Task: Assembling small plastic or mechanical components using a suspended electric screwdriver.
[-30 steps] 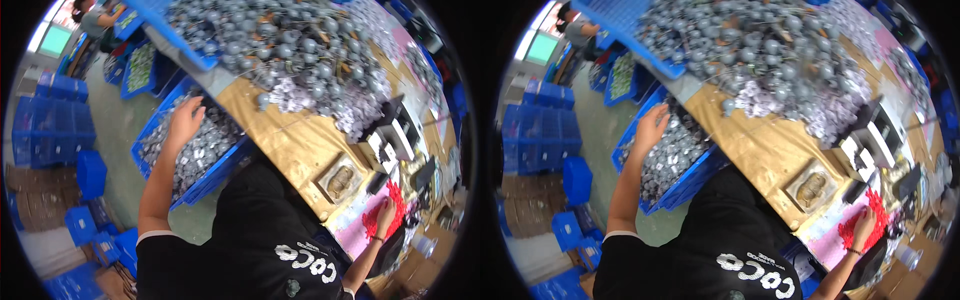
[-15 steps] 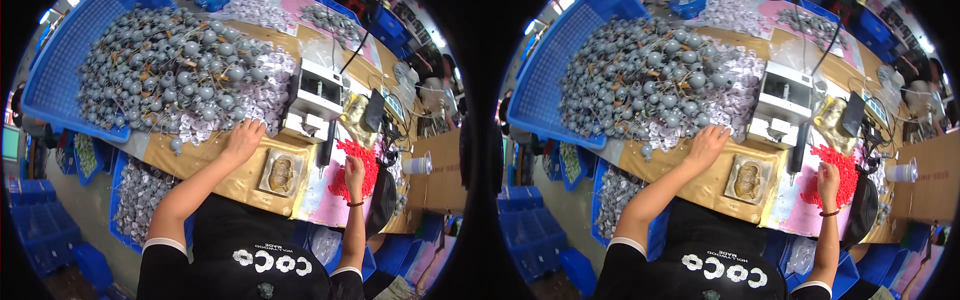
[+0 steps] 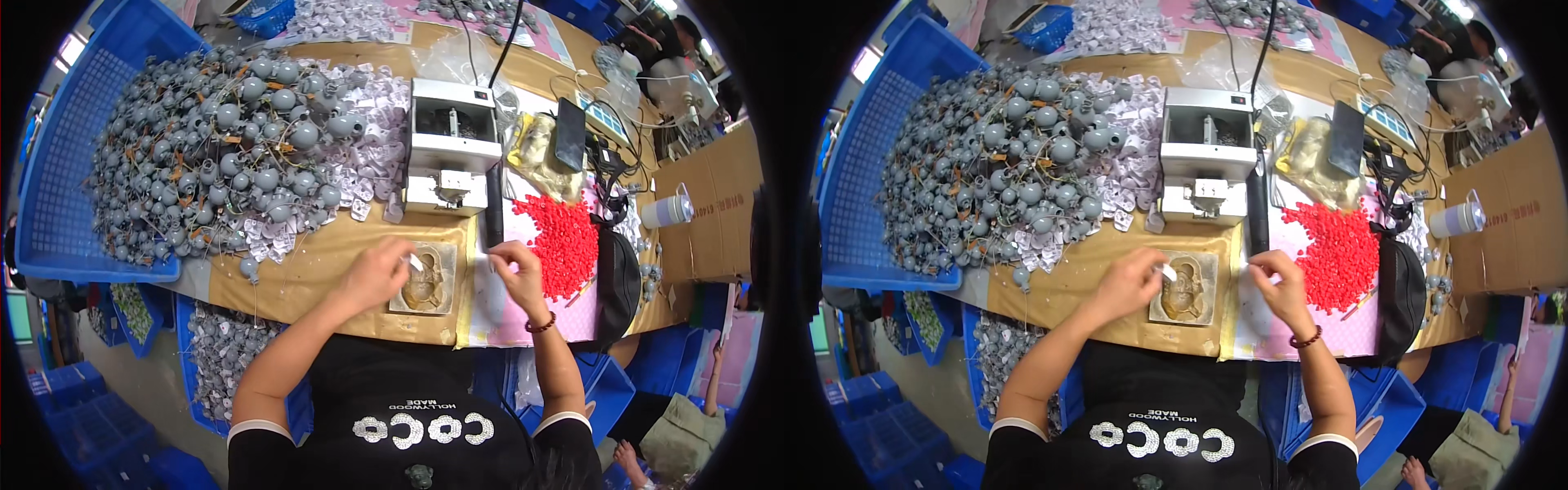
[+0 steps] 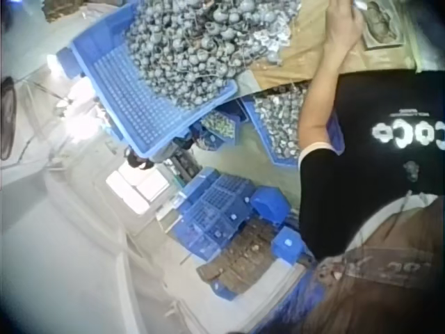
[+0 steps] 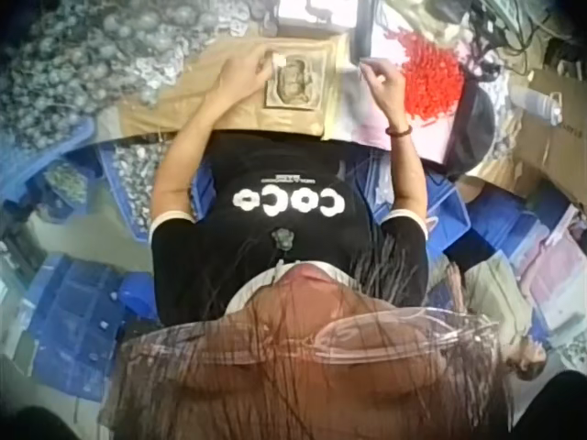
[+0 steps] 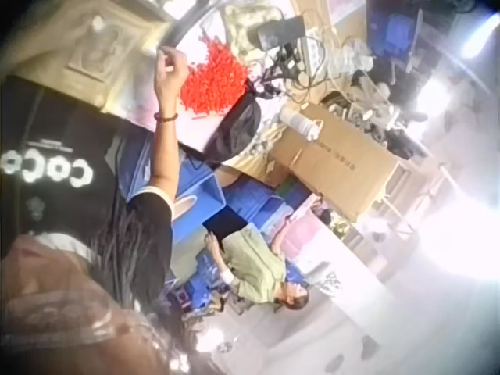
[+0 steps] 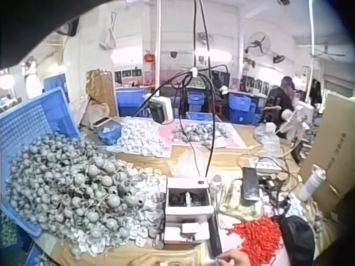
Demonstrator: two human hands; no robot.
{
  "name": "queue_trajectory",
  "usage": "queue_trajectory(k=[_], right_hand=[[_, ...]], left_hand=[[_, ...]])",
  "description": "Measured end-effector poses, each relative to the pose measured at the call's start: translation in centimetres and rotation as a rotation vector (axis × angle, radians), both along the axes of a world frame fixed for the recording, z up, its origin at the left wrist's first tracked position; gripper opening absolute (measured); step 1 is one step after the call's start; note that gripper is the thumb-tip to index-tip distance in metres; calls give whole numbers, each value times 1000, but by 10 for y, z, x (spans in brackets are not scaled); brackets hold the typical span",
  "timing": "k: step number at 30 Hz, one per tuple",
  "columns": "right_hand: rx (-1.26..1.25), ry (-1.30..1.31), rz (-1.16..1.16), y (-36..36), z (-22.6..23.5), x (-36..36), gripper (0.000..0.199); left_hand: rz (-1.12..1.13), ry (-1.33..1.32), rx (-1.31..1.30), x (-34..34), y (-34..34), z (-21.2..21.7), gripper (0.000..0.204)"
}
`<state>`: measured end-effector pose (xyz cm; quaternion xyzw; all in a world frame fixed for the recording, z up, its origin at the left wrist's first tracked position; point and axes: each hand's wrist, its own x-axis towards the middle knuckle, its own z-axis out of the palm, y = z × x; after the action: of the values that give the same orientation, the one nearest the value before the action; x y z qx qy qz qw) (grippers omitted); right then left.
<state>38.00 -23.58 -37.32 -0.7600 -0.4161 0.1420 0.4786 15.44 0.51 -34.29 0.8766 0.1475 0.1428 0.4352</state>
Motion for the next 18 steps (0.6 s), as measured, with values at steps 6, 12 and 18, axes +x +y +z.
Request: queue_trajectory(k=[6,12,18], right_hand=[[63,-60,217,32,13,-37,11],[148,-99,267,47,4,-53,13],[180,-326,319,62,2,-59,18]], left_hand=[[-139,-67,165,15,-19,-33,31],[-156,-17,181,7,-24,-29,36],[15,94,232,8,-40,-31,51]])
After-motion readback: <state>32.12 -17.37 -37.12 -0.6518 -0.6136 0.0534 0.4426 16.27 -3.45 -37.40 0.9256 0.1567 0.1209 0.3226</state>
